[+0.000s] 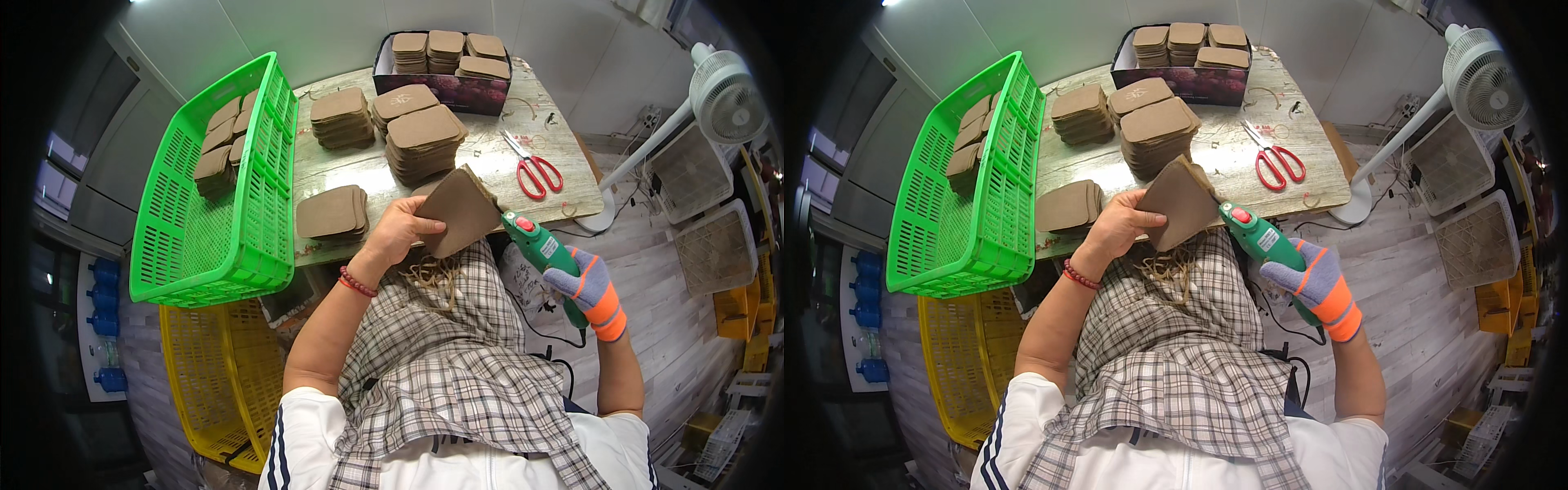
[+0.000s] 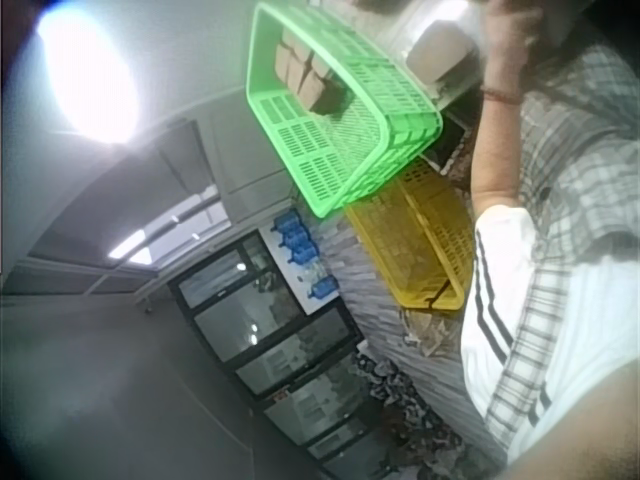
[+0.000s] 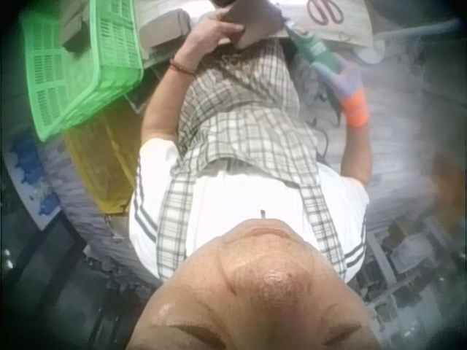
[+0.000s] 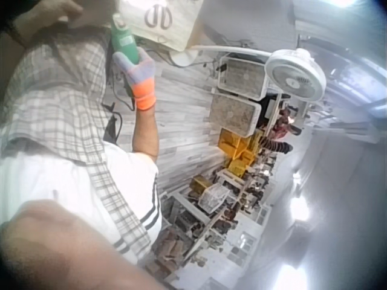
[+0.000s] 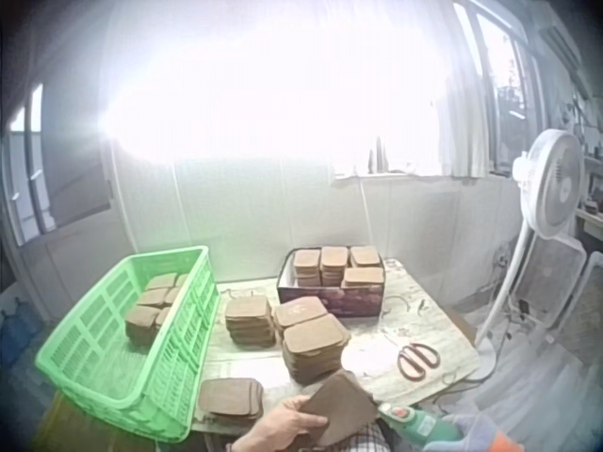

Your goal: The person sits on the floor and uses a hot glue gun to apply adhesive to the edges of square cardboard pieces. They pick up each piece from a green basket, apply glue, and place it onto a stack on the table.

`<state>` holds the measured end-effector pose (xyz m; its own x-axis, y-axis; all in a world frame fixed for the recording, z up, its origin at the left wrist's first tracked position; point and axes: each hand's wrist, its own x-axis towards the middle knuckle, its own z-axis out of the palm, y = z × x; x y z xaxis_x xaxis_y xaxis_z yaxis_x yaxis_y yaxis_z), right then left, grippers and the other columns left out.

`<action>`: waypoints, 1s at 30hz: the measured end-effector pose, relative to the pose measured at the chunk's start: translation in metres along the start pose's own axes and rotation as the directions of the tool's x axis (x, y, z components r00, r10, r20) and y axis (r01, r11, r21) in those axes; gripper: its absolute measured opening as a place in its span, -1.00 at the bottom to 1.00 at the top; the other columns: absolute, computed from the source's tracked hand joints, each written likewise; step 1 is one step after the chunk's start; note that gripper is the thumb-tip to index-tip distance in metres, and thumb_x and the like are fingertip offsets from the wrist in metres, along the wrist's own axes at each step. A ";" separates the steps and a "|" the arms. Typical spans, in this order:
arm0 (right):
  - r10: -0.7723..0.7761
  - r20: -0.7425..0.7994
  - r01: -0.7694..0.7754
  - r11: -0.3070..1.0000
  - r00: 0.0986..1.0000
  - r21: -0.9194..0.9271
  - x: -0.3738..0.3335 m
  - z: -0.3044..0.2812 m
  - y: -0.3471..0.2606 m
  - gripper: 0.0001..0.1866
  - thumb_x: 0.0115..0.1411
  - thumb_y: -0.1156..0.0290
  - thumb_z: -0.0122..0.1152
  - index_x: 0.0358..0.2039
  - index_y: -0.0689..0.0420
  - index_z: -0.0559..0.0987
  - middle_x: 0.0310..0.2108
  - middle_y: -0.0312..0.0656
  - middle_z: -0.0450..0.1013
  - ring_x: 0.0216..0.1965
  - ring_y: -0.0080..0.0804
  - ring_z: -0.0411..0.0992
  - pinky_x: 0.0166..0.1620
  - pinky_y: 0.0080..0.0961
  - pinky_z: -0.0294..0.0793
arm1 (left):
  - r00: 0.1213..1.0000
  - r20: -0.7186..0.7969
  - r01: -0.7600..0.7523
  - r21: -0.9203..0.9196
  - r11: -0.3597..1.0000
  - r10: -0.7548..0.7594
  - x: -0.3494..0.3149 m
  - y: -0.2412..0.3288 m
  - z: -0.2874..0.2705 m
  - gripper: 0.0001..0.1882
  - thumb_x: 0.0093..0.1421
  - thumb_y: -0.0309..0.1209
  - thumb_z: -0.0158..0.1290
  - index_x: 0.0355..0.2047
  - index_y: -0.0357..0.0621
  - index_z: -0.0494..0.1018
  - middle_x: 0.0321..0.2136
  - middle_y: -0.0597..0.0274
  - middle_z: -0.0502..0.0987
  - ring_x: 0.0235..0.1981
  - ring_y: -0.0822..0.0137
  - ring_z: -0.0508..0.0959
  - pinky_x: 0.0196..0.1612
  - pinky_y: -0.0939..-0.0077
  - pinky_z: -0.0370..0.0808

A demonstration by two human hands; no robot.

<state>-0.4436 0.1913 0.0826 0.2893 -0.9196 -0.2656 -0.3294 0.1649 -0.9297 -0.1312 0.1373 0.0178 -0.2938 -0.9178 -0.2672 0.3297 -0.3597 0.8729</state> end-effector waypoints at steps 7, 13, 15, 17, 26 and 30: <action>0.039 0.001 -0.039 0.999 0.999 0.038 0.001 0.010 0.001 -0.66 0.01 0.27 0.37 -0.31 0.22 0.52 -0.56 -0.39 0.41 -0.54 -0.73 0.30 -0.47 -0.70 0.31 | 0.996 0.018 0.083 0.069 0.994 -0.085 -0.003 -0.015 0.003 -0.67 0.00 -0.72 0.11 -0.17 -0.29 0.51 -0.33 0.24 0.58 -0.38 0.46 0.55 -0.25 0.56 0.50; 0.048 -0.015 -0.048 0.999 0.999 -0.008 0.005 0.016 -0.004 -0.66 0.02 0.26 0.36 -0.32 0.23 0.51 -0.63 -0.39 0.37 -0.63 -0.72 0.29 -0.55 -0.69 0.29 | 0.987 -0.006 0.159 0.177 0.971 -0.161 -0.008 -0.016 0.012 -0.66 0.01 -0.72 0.11 -0.15 -0.30 0.50 -0.30 0.23 0.58 -0.35 0.47 0.55 -0.23 0.57 0.50; 0.030 -0.018 -0.030 1.000 0.999 0.006 0.007 0.017 -0.002 -0.68 0.03 0.25 0.35 -0.34 0.23 0.51 -0.65 -0.39 0.36 -0.65 -0.71 0.28 -0.57 -0.68 0.29 | 0.989 -0.002 0.148 0.206 0.967 -0.151 -0.008 -0.015 0.013 -0.65 0.00 -0.71 0.11 -0.15 -0.29 0.49 -0.30 0.24 0.57 -0.35 0.47 0.54 -0.24 0.57 0.50; 0.026 -0.004 -0.026 0.999 1.000 0.038 0.007 0.017 -0.002 -0.69 0.04 0.25 0.34 -0.37 0.22 0.51 -0.65 -0.38 0.36 -0.66 -0.71 0.27 -0.58 -0.68 0.29 | 0.992 0.019 0.114 0.237 0.965 -0.122 -0.008 -0.012 0.010 -0.66 0.00 -0.71 0.11 -0.16 -0.27 0.47 -0.33 0.27 0.56 -0.35 0.49 0.52 -0.26 0.57 0.49; 0.075 0.097 -0.081 0.995 0.992 0.062 0.003 0.011 -0.006 -0.70 0.07 0.22 0.31 -0.41 0.22 0.51 -0.67 -0.36 0.39 -0.65 -0.68 0.31 -0.57 -0.68 0.30 | 0.963 -0.137 -0.192 0.251 0.949 0.232 -0.013 0.009 -0.010 -0.72 -0.07 -0.65 0.22 -0.36 -0.15 0.40 -0.46 0.38 0.50 -0.42 0.57 0.47 -0.29 0.67 0.42; 0.055 0.110 -0.061 0.997 0.992 0.054 0.004 0.014 -0.003 -0.71 0.06 0.22 0.32 -0.39 0.19 0.53 -0.65 -0.37 0.39 -0.65 -0.69 0.31 -0.57 -0.68 0.30 | 0.950 -0.180 -0.233 0.142 0.962 0.256 -0.013 0.007 -0.013 -0.76 -0.06 -0.64 0.22 -0.36 -0.19 0.45 -0.43 0.33 0.55 -0.42 0.53 0.50 -0.27 0.64 0.44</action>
<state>-0.4290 0.1921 0.0808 0.3678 -0.8643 -0.3431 -0.2976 0.2401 -0.9240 -0.1137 0.1445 0.0225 -0.0334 -0.9941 -0.1033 0.2582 -0.1084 0.9600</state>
